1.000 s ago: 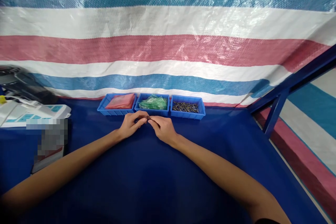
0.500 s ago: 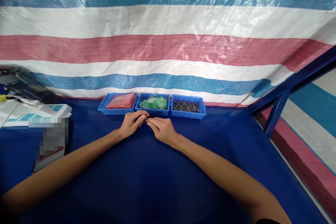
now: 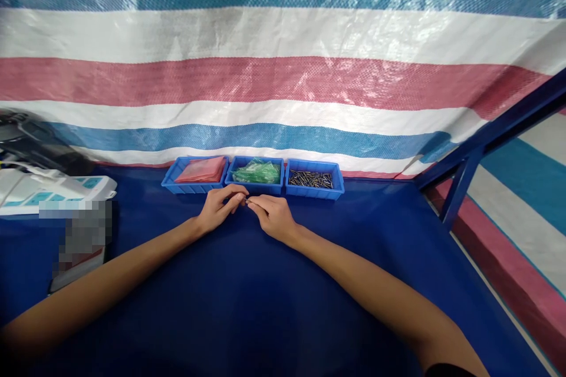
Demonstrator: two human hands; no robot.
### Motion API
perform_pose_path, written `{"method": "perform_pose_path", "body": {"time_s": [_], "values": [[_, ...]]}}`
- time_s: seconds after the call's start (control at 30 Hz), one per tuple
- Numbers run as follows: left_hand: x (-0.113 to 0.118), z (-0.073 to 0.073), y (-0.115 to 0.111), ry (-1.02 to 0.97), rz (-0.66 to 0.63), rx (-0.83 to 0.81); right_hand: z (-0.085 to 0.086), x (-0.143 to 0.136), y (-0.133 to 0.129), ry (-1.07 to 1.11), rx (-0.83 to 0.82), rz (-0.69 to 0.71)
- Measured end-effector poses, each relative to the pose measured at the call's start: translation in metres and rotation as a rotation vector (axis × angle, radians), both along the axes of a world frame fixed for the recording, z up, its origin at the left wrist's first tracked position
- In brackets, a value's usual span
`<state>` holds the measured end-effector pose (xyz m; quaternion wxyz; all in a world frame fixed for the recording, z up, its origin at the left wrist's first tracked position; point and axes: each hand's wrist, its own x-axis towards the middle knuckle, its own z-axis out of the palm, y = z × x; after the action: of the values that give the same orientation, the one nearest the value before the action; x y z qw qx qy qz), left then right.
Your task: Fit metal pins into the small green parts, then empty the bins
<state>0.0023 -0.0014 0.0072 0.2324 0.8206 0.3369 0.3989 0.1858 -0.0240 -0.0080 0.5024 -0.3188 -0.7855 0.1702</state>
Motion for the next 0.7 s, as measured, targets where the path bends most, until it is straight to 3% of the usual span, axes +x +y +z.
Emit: {"method": "perform_pose_path", "body": {"time_s": [0.7], "values": [[-0.0003,-0.0027,-0.0003,0.086,-0.003,0.131,0.0088,0.0022,-0.0005,0.040,-0.101,-0.143]]}}
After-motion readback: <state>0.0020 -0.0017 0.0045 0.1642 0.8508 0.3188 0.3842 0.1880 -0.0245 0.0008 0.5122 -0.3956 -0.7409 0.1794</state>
